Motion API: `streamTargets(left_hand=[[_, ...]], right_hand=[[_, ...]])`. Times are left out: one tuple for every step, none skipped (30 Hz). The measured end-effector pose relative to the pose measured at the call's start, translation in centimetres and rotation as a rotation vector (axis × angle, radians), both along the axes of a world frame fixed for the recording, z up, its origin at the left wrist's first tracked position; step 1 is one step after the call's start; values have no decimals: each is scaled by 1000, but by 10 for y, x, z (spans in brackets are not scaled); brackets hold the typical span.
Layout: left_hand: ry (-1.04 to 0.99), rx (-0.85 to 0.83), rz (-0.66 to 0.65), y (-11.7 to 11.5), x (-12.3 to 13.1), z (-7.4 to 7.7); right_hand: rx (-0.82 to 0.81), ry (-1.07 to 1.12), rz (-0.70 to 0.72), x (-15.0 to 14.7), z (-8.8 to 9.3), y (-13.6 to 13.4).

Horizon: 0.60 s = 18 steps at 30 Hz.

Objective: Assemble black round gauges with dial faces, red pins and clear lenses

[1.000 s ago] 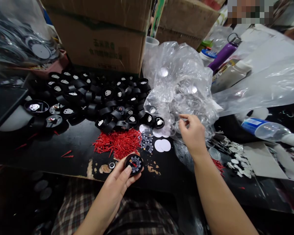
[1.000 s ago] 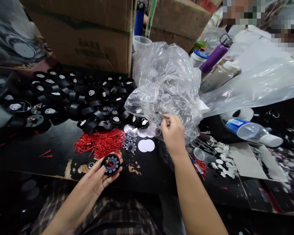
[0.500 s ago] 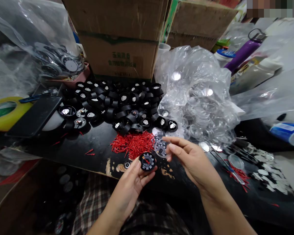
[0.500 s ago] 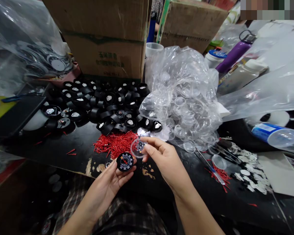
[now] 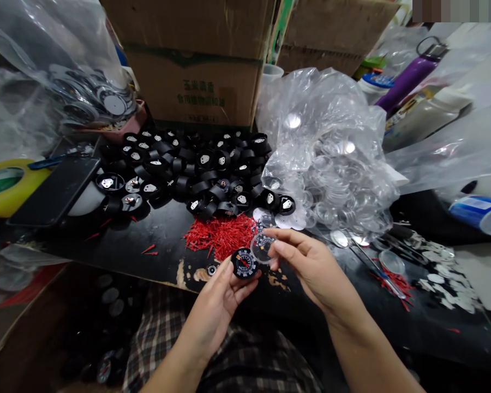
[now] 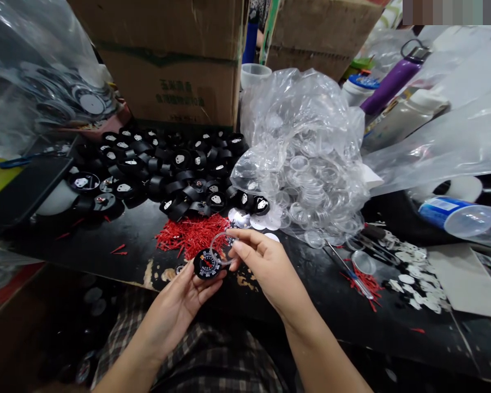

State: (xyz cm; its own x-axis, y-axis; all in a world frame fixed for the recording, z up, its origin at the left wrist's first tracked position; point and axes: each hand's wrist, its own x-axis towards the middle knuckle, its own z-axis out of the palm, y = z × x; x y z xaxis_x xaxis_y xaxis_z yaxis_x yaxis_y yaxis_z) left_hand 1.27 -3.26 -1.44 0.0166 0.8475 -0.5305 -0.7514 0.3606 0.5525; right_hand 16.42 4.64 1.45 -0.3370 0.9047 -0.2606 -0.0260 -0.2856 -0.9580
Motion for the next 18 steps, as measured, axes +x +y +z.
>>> streamTargets(left_hand=[[6,-1,1,1,0,-1],[13,-1,2,1,1,-1],[23,-2,1,1,1,-1],[37,-8,-2,1,2,-1],[58,-19,-7,2,2,-2],[86,-35,-14,3,2,-2],[120,-57,-23,4,2,-3],[153,-71,-34,7,2,-4],[180,-83,-48,11,3,-4],[202,-88,-61,14,4,-3],[219,-93,-80,17,6,-1],[233,-102,-103,20,9,3],[247,-111,-125,22,12,8],[263,-114,-139,24,16,13],[283,-109,-140,25,18,18],[304,-94,-129,27,19,22],[326,-69,-109,28,19,25],[349,-34,-89,29,17,26]], right_hand=[[-5,5,-4,0,-1,1],[-9,8,-9,0,-1,0],[-13,5,-15,1,-2,-1],[-19,-3,-17,2,-2,-3],[-21,-17,-15,4,-2,-6],[-17,-37,-11,8,-3,-9],[2,-65,-6,13,-5,-12],[43,-112,-9,20,-6,-14],[93,-181,-31,30,-8,-16],[142,-260,-69,42,-9,-18],[184,-343,-127,57,-10,-21],[210,-420,-198,74,-10,-23],[225,-485,-277,93,-10,-26],[234,-533,-358,113,-9,-28],[244,-575,-438,132,-8,-29],[258,-616,-513,151,-8,-30],[275,-652,-582,167,-6,-30],[293,-681,-634,181,-5,-30]])
